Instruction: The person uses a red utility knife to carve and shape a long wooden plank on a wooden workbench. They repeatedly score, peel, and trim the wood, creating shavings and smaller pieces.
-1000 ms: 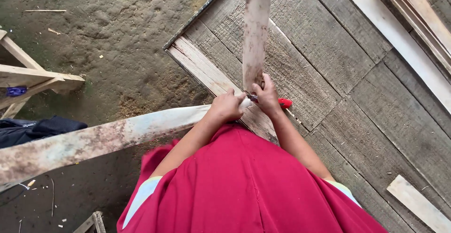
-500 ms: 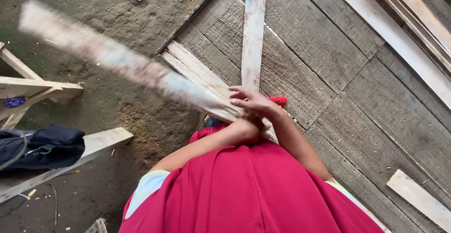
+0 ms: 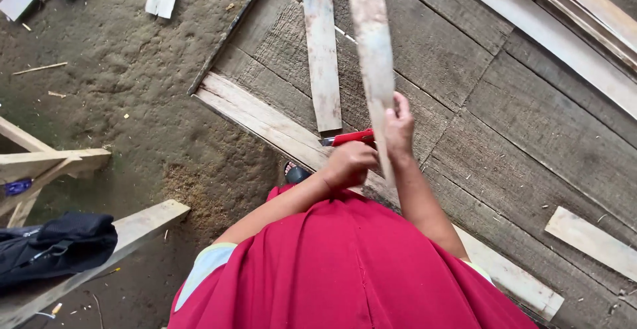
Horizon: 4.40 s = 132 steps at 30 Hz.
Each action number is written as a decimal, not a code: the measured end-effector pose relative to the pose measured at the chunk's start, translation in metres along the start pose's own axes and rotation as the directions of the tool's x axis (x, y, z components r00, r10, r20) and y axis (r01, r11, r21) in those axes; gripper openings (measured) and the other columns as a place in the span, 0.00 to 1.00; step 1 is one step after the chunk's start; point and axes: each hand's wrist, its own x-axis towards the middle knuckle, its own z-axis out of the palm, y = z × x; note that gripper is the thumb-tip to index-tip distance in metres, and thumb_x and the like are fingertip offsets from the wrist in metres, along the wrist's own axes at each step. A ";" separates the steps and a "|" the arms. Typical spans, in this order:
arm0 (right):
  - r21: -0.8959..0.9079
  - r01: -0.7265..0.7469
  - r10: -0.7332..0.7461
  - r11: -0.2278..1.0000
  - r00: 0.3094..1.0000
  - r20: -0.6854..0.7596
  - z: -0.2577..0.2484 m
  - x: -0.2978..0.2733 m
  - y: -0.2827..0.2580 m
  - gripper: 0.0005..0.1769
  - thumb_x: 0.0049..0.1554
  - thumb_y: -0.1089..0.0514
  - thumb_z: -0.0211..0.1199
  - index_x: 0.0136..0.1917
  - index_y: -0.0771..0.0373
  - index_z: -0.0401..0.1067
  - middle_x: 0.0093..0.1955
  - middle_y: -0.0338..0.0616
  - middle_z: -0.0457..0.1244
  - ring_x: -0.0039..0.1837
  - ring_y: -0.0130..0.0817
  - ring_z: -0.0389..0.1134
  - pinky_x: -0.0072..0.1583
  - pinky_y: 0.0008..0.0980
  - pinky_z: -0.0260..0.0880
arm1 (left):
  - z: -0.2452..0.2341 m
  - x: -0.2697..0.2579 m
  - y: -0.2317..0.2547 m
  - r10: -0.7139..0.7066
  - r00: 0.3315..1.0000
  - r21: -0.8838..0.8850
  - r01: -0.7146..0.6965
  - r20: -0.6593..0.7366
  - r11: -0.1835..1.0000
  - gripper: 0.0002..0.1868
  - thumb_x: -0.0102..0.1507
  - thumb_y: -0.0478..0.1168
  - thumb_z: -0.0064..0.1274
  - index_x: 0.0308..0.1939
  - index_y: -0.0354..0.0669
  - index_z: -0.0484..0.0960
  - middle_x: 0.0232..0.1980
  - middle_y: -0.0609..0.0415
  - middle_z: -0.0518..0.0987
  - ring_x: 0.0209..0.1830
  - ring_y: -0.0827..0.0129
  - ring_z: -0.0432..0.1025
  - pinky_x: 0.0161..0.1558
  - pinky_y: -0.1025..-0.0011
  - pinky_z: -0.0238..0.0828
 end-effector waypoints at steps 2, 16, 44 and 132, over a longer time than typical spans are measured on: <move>-0.108 -0.011 -0.003 0.994 0.992 -0.126 -0.020 0.023 0.053 0.27 0.57 0.66 0.51 0.69 0.52 0.69 0.52 0.52 0.69 0.55 0.42 0.72 0.54 0.41 0.74 | -0.008 -0.009 -0.037 -0.281 0.955 0.081 0.288 -0.092 0.954 0.14 0.53 0.32 0.48 0.38 0.56 0.81 0.43 0.58 0.76 0.42 0.57 0.74 0.45 0.59 0.75; -0.835 0.152 -0.143 0.530 0.986 0.088 -0.005 0.031 0.108 0.29 0.55 0.56 0.68 0.70 0.47 0.70 0.81 0.49 0.49 0.82 0.56 0.42 0.75 0.75 0.39 | -0.055 0.007 -0.146 -0.956 0.237 0.039 0.972 -0.172 0.233 0.30 0.47 0.48 0.71 0.48 0.43 0.75 0.46 0.43 0.79 0.53 0.42 0.77 0.54 0.45 0.73; 0.022 -0.372 0.351 0.928 0.893 0.281 0.239 0.062 0.071 0.17 0.56 0.63 0.69 0.54 0.68 0.65 0.35 0.51 0.70 0.31 0.37 0.73 0.30 0.30 0.77 | -0.217 -0.041 -0.228 -0.873 0.244 -0.455 0.890 0.423 0.028 0.13 0.59 0.36 0.66 0.40 0.34 0.77 0.30 0.41 0.84 0.26 0.58 0.82 0.27 0.65 0.82; 0.290 -0.272 0.305 0.918 0.949 -0.076 0.238 0.140 -0.002 0.44 0.46 0.75 0.61 0.76 0.61 0.62 0.71 0.64 0.60 0.72 0.57 0.63 0.69 0.47 0.66 | -0.209 -0.050 -0.206 -0.638 0.300 -0.325 0.942 0.709 0.082 0.34 0.70 0.44 0.51 0.78 0.51 0.55 0.44 0.46 0.84 0.35 0.62 0.83 0.27 0.70 0.80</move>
